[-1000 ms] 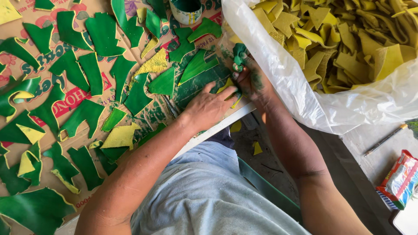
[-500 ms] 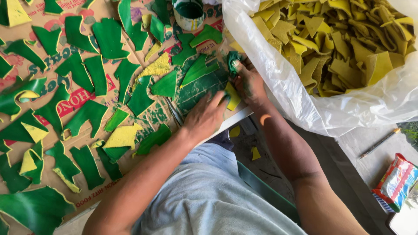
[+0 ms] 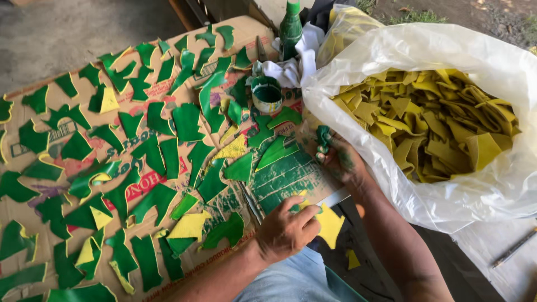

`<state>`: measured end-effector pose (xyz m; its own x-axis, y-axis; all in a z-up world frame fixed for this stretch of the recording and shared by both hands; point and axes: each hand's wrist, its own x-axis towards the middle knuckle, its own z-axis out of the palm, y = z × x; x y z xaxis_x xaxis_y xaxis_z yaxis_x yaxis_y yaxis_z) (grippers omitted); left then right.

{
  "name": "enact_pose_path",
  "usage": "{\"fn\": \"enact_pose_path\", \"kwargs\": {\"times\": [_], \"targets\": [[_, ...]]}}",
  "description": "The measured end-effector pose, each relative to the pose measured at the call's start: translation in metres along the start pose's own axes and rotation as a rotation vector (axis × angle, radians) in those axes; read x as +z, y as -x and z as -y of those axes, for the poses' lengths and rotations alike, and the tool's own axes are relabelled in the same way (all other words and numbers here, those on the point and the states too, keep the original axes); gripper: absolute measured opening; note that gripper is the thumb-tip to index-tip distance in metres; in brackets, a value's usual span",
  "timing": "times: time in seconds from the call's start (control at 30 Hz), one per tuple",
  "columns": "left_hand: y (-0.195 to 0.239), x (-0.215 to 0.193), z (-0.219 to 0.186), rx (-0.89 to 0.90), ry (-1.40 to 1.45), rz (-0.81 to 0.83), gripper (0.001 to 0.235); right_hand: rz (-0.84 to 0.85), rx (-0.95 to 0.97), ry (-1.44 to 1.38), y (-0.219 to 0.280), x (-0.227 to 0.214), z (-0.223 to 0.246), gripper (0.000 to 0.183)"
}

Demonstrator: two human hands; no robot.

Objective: The person repeatedly picks yellow foam cutouts from a large white bag, places them on a cardboard surface, and paints them green using a cloth dipped in paint. Finished green cutouts are set aside on the cardboard.

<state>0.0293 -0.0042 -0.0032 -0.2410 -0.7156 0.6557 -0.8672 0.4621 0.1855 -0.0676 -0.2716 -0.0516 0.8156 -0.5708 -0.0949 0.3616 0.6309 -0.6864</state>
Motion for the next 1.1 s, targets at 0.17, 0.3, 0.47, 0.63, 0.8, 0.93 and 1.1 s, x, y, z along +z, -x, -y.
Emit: {"fn": "enact_pose_path", "kwargs": {"times": [0.17, 0.3, 0.47, 0.63, 0.8, 0.93, 1.1], "targets": [[0.005, -0.019, -0.015, -0.376, 0.216, 0.189, 0.007, -0.044, -0.015, 0.034, 0.007, 0.010, -0.009, 0.027], [-0.018, -0.014, 0.010, -0.761, 0.350, 0.061, 0.015, -0.122, -0.007, 0.224, 0.017, 0.033, -0.011, 0.032], [-0.010, -0.025, 0.040, -0.573, -0.041, 0.068, 0.055, 0.125, -0.361, 0.622, -0.017, 0.093, 0.010, 0.023], [0.013, -0.031, 0.033, -0.516, 0.026, 0.425, 0.027, 0.000, -0.739, 1.671, -0.106, 0.138, 0.030, 0.021], [0.010, -0.035, 0.030, -0.477, 0.066, 0.360, 0.028, 0.051, -0.570, 2.177, -0.181, 0.148, 0.029, 0.016], [0.016, -0.034, 0.031, -0.479, 0.097, 0.344, 0.038, 0.086, -0.515, 2.387, -0.210, 0.130, 0.017, 0.012], [0.013, -0.037, 0.036, -0.474, 0.110, 0.374, 0.037, 0.126, -0.445, 2.477, -0.237, 0.112, 0.004, 0.014]]}}
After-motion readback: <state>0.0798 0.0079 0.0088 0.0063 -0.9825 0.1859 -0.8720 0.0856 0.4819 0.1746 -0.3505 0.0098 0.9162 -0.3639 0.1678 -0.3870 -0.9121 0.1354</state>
